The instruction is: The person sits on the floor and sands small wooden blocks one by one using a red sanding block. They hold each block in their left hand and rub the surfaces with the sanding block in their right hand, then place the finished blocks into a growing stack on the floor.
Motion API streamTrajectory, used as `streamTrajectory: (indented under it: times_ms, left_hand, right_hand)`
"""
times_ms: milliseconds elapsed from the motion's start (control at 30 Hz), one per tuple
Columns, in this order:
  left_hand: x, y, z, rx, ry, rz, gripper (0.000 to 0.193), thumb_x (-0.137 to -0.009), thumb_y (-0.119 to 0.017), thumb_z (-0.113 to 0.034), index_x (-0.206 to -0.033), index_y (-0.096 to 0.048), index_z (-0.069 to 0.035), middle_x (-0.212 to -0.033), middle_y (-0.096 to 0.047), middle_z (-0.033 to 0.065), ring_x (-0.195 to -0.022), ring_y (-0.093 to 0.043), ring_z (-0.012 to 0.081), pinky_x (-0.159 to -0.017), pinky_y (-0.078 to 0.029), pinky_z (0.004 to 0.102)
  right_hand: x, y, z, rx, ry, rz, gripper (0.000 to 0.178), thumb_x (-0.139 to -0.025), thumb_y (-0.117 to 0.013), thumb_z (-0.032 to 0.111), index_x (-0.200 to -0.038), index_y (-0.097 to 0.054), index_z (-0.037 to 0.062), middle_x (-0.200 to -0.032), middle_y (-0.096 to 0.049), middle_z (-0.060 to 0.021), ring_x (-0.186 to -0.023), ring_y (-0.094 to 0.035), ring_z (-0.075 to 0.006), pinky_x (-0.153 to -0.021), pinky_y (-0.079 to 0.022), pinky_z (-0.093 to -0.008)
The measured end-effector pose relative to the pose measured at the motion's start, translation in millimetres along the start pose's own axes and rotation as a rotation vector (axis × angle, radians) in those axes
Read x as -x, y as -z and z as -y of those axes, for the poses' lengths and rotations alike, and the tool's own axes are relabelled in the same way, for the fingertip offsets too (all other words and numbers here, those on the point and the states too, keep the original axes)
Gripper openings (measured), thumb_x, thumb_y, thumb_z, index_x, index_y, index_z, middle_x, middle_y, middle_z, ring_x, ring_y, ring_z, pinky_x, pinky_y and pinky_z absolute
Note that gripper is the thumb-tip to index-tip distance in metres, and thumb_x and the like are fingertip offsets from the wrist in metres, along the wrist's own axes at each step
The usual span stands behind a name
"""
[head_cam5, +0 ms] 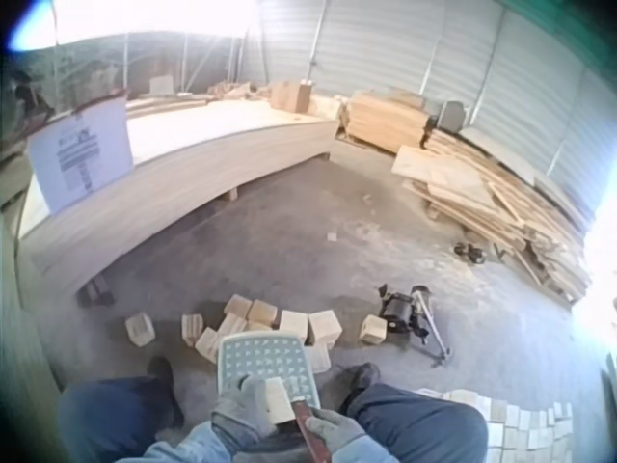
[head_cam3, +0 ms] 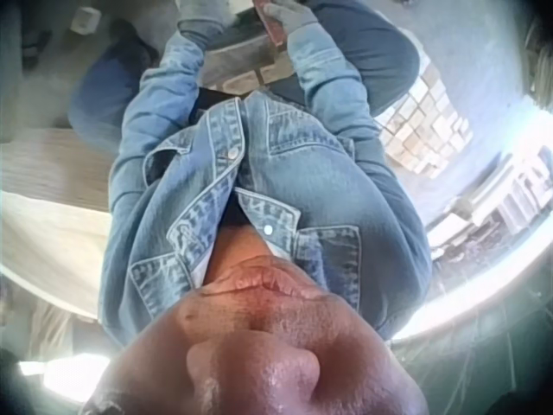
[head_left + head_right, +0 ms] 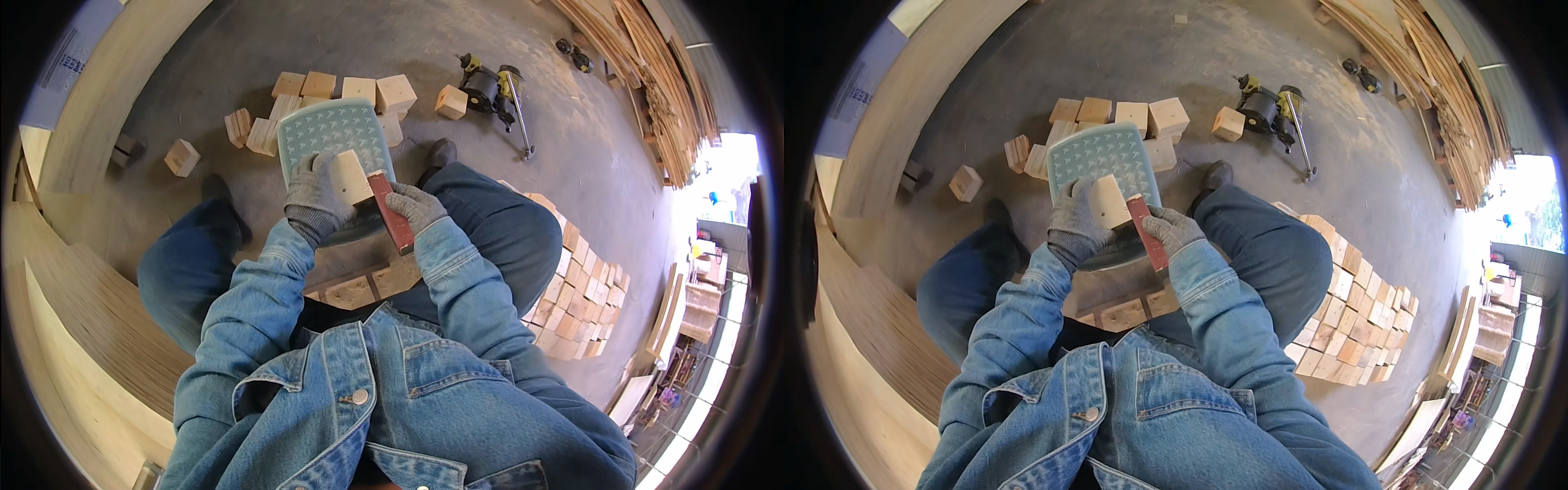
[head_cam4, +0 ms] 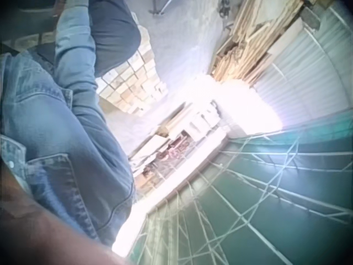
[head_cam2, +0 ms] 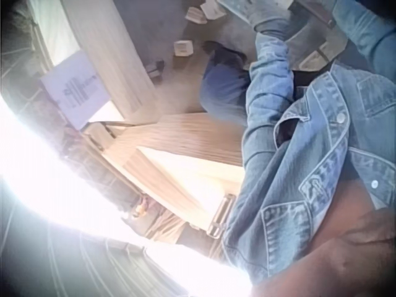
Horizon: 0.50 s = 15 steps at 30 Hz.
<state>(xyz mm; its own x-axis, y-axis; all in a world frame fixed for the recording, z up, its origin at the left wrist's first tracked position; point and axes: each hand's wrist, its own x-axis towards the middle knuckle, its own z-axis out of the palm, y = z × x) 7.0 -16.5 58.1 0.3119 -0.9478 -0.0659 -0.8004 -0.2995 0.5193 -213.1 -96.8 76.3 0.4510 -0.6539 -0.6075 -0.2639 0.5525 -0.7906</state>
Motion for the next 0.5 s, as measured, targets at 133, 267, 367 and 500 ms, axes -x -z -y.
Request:
streamTrajectory:
  times_ms: [133,267,367,500]
  left_hand:
    - [0,-3,4,-0.016,0.008,-0.007,0.102,-0.060,-0.092,-0.038,-0.145,-0.041,-0.012,-0.137,-0.050,0.0206,-0.128,-0.051,0.0420,-0.109,-0.047,0.0519]
    - [5,-6,11,0.014,-0.057,-0.073,0.106,-0.059,-0.093,-0.038,-0.147,-0.041,-0.011,-0.142,-0.049,0.0214,-0.133,-0.049,0.0424,-0.114,-0.045,0.0504]
    - [14,6,13,0.143,-0.002,-0.046,0.110,-0.058,-0.094,-0.039,-0.149,-0.041,-0.009,-0.145,-0.047,0.0221,-0.138,-0.046,0.0427,-0.117,-0.043,0.0491]
    - [39,16,34,0.118,-0.055,-0.177,0.114,-0.057,-0.097,-0.038,-0.151,-0.040,-0.008,-0.144,-0.048,0.0229,-0.137,-0.046,0.0413,-0.118,-0.043,0.0488]
  right_hand:
    - [-4,1,-1,-0.158,0.104,-0.037,0.049,-0.099,-0.074,0.017,-0.143,-0.061,-0.0012,-0.121,-0.072,-0.0081,-0.099,-0.069,-0.0156,-0.088,-0.057,-0.0288]
    - [-6,2,2,-0.210,0.128,-0.102,0.049,-0.099,-0.075,0.018,-0.142,-0.061,-0.0021,-0.123,-0.072,-0.0083,-0.100,-0.069,-0.0166,-0.088,-0.058,-0.0307]
    - [-17,10,-12,-0.104,0.214,-0.072,0.049,-0.099,-0.074,0.018,-0.141,-0.061,-0.0026,-0.122,-0.072,-0.0091,-0.102,-0.069,-0.0176,-0.090,-0.058,-0.0317]
    - [-14,-5,0,-0.093,0.162,-0.061,0.052,-0.098,-0.075,0.019,-0.142,-0.060,-0.0044,-0.126,-0.071,-0.0128,-0.107,-0.069,-0.0193,-0.094,-0.057,-0.0326]
